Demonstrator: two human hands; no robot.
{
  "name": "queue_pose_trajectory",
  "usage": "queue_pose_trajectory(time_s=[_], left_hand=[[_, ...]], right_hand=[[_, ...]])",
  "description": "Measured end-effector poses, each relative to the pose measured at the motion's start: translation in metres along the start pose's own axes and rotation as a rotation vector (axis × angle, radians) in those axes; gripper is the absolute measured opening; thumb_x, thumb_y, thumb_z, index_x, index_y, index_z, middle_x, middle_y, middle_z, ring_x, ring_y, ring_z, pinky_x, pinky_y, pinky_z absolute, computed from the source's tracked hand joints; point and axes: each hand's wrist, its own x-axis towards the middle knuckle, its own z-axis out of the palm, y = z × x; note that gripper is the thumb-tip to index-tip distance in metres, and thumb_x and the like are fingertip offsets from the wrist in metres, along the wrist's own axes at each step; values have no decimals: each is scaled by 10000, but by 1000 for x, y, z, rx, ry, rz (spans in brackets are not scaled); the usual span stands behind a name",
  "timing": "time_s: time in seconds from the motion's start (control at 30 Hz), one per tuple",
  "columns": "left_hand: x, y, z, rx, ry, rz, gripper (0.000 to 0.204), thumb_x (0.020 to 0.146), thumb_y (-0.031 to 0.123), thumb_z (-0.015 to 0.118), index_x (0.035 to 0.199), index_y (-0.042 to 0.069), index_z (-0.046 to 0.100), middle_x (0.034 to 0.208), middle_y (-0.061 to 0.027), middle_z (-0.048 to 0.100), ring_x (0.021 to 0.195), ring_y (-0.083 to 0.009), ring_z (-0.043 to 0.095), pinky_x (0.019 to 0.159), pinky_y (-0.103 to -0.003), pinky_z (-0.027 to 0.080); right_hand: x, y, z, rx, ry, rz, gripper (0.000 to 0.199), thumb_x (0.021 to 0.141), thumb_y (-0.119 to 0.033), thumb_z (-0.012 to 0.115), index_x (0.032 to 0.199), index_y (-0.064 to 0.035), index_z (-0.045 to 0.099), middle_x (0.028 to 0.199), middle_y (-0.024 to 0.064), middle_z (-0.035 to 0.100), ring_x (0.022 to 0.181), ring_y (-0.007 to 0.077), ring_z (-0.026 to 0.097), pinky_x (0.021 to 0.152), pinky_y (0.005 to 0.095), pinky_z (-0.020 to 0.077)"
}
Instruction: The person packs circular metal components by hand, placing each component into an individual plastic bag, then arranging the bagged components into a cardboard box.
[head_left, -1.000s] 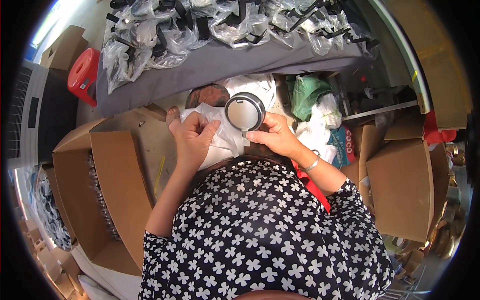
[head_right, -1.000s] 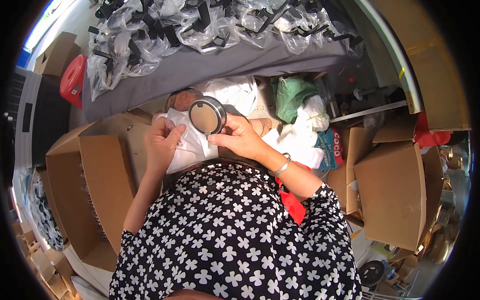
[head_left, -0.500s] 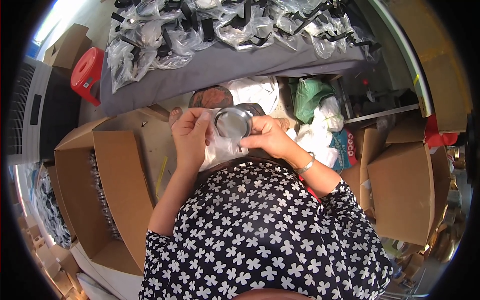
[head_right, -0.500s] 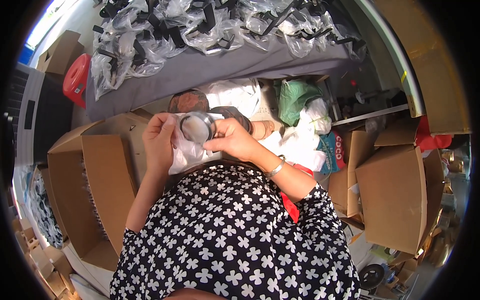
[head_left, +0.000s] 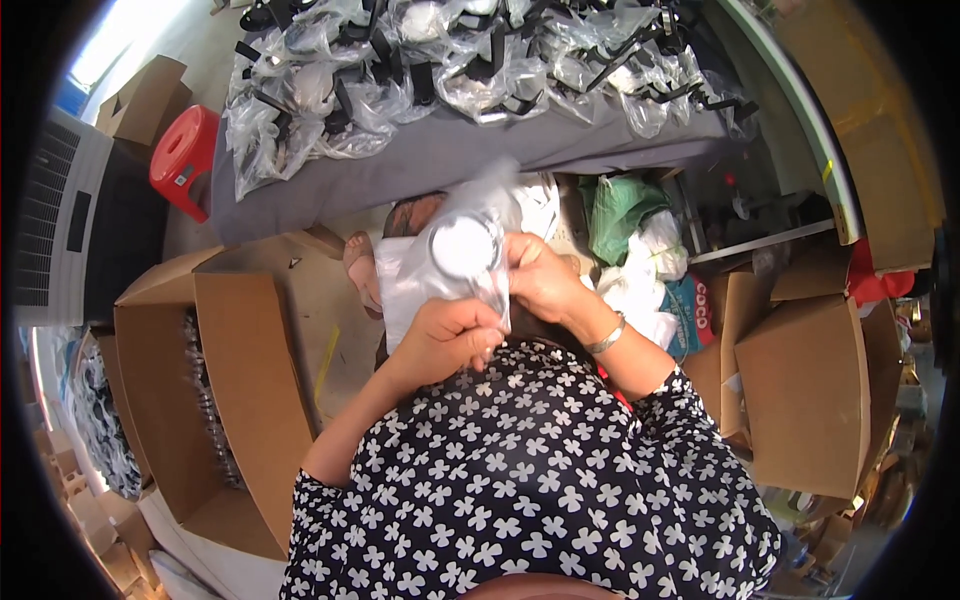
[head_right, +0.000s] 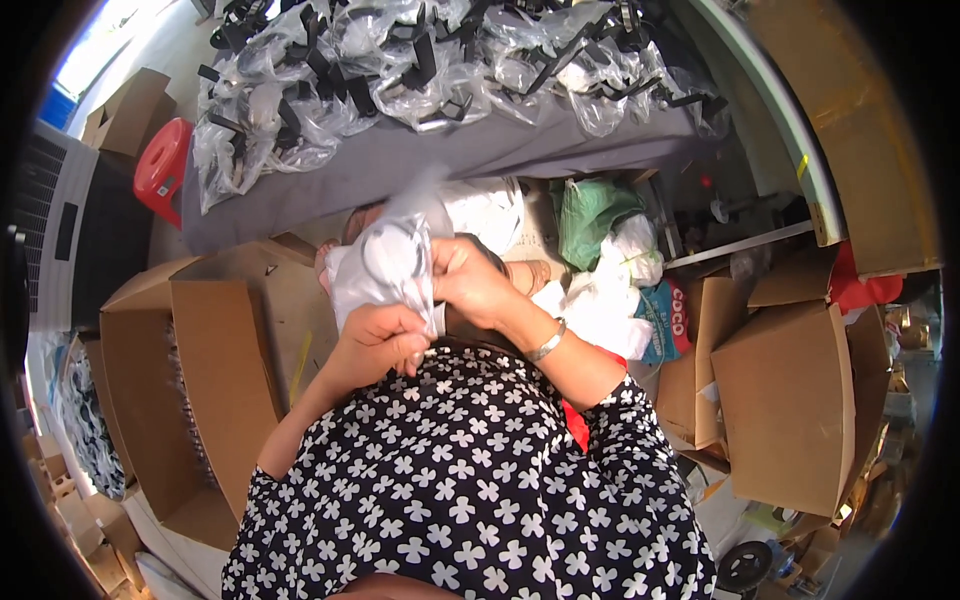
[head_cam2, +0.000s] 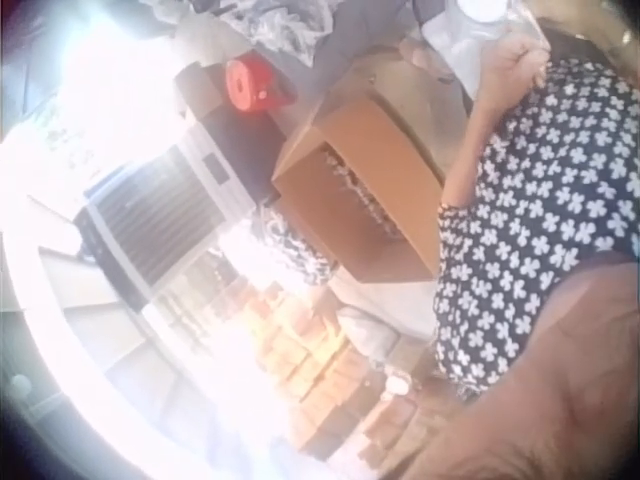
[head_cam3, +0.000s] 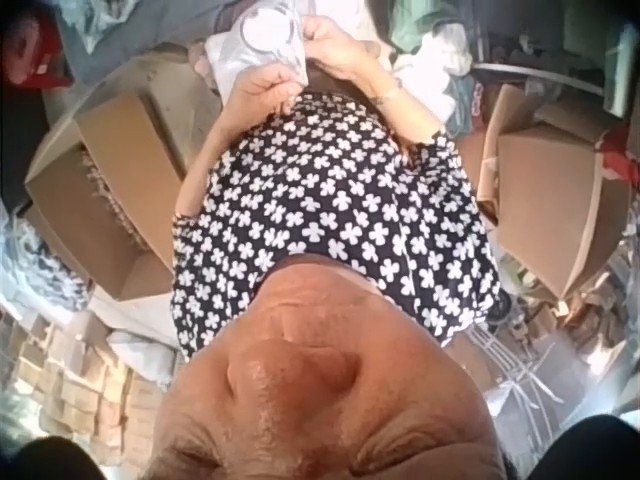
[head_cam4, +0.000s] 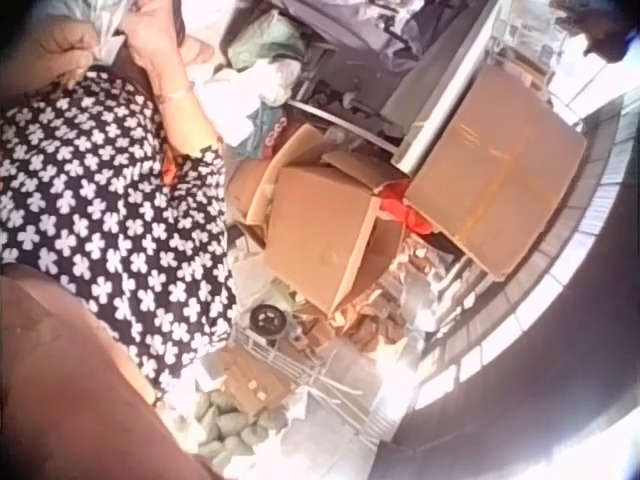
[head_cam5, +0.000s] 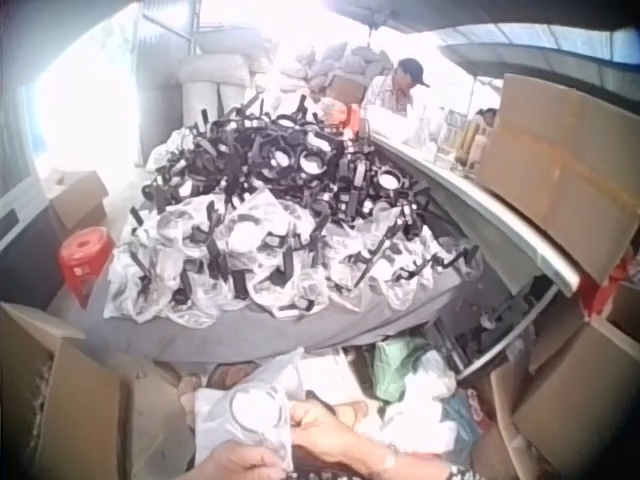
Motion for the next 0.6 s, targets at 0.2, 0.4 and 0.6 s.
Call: queue_pose_trajectory(time_s=[0.2, 0.4, 0.6], left_hand=[[0, -4, -14, 0, 15, 21, 101, 825, 12, 495, 878, -20, 575, 681, -58, 587, 609, -100, 562, 532, -205, 435], [16, -9, -45, -160, 667, 255, 196, 840, 68, 473, 997, -18, 553, 775, -51, 589, 696, -101, 550, 631, -197, 427], [24, 3, -33, -71, 418, 174, 258, 843, 73, 498, 1076, -39, 511, 893, -60, 577, 674, -116, 540, 586, -208, 436]], right_hand=[[0, 1, 1, 148, 13, -106, 209, 769, -51, 631, 965, 6, 585, 923, 43, 625, 827, 103, 576, 772, 252, 464], [6, -15, -7, -28, -41, -103, 118, 748, -24, 636, 855, 3, 594, 841, 51, 633, 747, 113, 592, 696, 248, 480], [11, -20, 14, -110, -72, -160, 122, 761, -30, 629, 876, -7, 596, 811, 36, 624, 714, 88, 577, 644, 237, 473]])
